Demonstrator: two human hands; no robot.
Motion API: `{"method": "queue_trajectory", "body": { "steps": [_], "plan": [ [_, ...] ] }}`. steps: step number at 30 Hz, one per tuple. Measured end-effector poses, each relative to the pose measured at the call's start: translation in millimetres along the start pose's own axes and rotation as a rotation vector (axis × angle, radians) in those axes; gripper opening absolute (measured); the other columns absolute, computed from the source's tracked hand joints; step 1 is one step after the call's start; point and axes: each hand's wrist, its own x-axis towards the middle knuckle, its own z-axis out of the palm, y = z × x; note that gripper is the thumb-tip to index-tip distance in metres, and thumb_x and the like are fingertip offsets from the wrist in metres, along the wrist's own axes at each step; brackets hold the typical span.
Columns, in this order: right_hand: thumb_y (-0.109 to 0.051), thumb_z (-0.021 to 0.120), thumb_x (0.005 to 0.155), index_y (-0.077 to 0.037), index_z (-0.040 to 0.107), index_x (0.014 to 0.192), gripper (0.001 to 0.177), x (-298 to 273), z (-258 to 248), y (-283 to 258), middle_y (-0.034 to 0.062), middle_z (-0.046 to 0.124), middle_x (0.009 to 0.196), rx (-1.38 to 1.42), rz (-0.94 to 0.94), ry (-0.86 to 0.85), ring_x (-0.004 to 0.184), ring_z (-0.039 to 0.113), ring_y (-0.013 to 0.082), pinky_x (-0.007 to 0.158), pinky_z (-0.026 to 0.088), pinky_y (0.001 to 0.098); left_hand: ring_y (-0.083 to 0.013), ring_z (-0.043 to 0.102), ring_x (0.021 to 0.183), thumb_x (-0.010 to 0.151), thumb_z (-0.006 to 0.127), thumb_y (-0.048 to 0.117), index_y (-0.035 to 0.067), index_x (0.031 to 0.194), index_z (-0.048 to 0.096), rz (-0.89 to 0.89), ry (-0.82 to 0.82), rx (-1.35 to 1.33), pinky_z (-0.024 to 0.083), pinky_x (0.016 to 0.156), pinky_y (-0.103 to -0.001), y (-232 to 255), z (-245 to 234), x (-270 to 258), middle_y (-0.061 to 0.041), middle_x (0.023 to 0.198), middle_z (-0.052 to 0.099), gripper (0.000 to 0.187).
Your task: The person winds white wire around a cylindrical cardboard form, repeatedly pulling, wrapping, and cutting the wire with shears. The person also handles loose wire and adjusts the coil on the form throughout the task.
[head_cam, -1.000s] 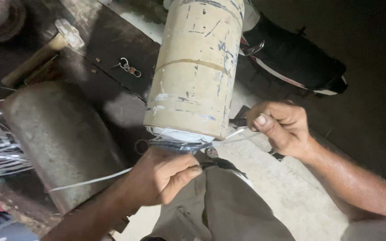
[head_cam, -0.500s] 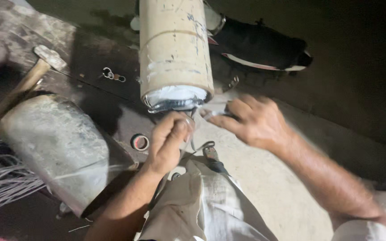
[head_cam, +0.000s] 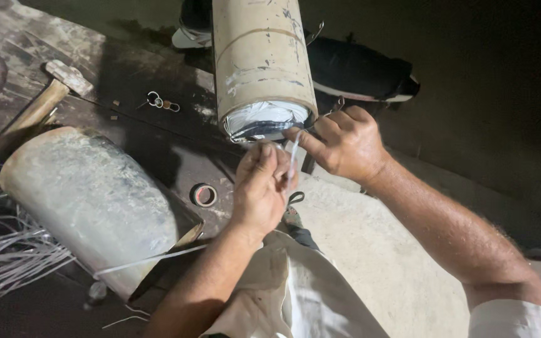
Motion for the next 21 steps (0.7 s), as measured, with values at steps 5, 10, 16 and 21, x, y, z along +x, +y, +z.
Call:
{"method": "queue_trajectory", "body": {
  "steps": [5,10,16,21],
  "plan": [
    [-0.027,0.070,0.096,-0.029,0.073,0.123,0.028,5.3,2.7,-15.5,-0.0017,0.063,0.078,0.073,0.147,0.063,0.068,0.065,0.0139,0.056,0.052,0.0328,-0.0136,0.051,0.077,0.108,0.059,0.027,0.013,0.097,0.054,-0.021,0.070,0.098,0.041,0.066,-0.028,7.3,-2.3,1.3,0.002,0.082,0.050,0.019],
    [-0.019,0.069,0.089,-0.024,0.071,0.132,0.043,-13.8,-10.5,-24.8,0.0027,0.062,0.088,0.142,0.228,0.051,0.064,0.061,0.0154,0.054,0.050,0.0346,-0.0117,0.051,0.078,0.110,0.056,0.031,0.010,0.103,0.057,0.017,-0.052,0.380,0.041,0.069,-0.027,16.0,-11.9,-3.4,0.001,0.087,0.055,0.023],
    [-0.025,0.069,0.089,-0.008,0.070,0.126,0.041,-31.3,-39.1,-6.5,0.0120,0.064,0.108,-0.012,0.208,0.027,0.080,0.058,0.0183,0.064,0.045,0.0334,-0.0108,0.046,0.075,0.110,0.054,0.027,0.004,0.104,0.059,0.110,-0.141,0.763,0.041,0.069,-0.027,23.2,1.0,-14.6,-0.001,0.087,0.055,0.024],
    [-0.038,0.075,0.088,-0.010,0.065,0.084,0.030,-30.2,-36.6,15.8,0.0044,0.052,0.082,0.087,0.107,-0.067,0.079,0.050,0.0224,0.068,0.041,0.0388,-0.0229,0.056,0.079,0.110,0.052,0.020,0.002,0.096,0.057,0.303,-0.391,1.381,0.047,0.073,-0.036,44.3,22.2,-4.0,-0.008,0.086,0.057,0.024]
  ]
}}
